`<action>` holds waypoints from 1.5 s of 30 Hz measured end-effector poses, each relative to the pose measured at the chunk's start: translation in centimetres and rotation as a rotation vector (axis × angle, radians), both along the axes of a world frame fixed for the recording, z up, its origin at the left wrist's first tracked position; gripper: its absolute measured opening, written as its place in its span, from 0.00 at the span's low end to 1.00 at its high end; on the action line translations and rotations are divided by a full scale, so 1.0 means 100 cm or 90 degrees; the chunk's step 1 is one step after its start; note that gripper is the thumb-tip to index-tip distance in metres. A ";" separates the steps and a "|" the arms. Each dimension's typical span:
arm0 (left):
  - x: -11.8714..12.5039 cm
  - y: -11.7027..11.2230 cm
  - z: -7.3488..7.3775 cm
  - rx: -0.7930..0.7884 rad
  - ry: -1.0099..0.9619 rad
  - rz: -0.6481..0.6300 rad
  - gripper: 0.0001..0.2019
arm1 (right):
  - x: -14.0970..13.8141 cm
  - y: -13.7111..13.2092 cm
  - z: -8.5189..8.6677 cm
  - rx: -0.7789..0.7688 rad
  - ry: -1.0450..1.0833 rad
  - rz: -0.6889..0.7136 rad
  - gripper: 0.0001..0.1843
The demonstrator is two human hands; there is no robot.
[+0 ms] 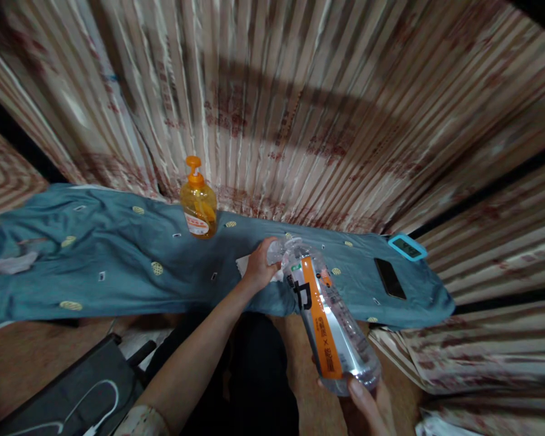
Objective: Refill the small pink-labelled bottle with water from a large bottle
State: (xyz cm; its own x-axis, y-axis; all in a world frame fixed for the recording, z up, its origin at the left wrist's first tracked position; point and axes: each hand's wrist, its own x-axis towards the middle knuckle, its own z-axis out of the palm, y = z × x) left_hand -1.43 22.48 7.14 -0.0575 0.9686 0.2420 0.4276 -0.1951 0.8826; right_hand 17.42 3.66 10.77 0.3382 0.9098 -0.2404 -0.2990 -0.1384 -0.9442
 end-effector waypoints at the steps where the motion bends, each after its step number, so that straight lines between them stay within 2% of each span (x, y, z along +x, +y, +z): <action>1: 0.000 0.000 0.000 0.000 -0.003 0.000 0.27 | 0.000 0.000 -0.001 0.001 0.008 0.000 0.24; 6: 0.001 0.000 0.000 -0.010 -0.008 0.002 0.27 | 0.000 0.001 -0.001 0.010 0.044 0.022 0.24; 15: 0.000 -0.001 0.001 -0.010 0.005 0.008 0.28 | -0.001 -0.001 0.001 0.000 0.043 0.020 0.29; 24: 0.001 -0.001 0.003 -0.020 0.006 0.006 0.28 | 0.005 -0.001 -0.001 0.000 0.010 0.042 0.20; 29: 0.000 -0.001 0.002 -0.017 0.001 0.004 0.28 | 0.003 -0.002 0.002 -0.012 0.032 0.039 0.27; 33: 0.000 -0.001 0.002 -0.014 -0.001 0.000 0.28 | 0.002 -0.001 0.000 -0.037 0.024 0.000 0.32; 36: 0.000 -0.001 0.002 -0.012 0.000 0.001 0.27 | 0.004 0.001 -0.002 -0.039 0.003 -0.009 0.29; 45: -0.001 0.000 0.001 -0.013 0.000 0.003 0.27 | 0.005 -0.001 0.001 -0.023 -0.001 0.048 0.22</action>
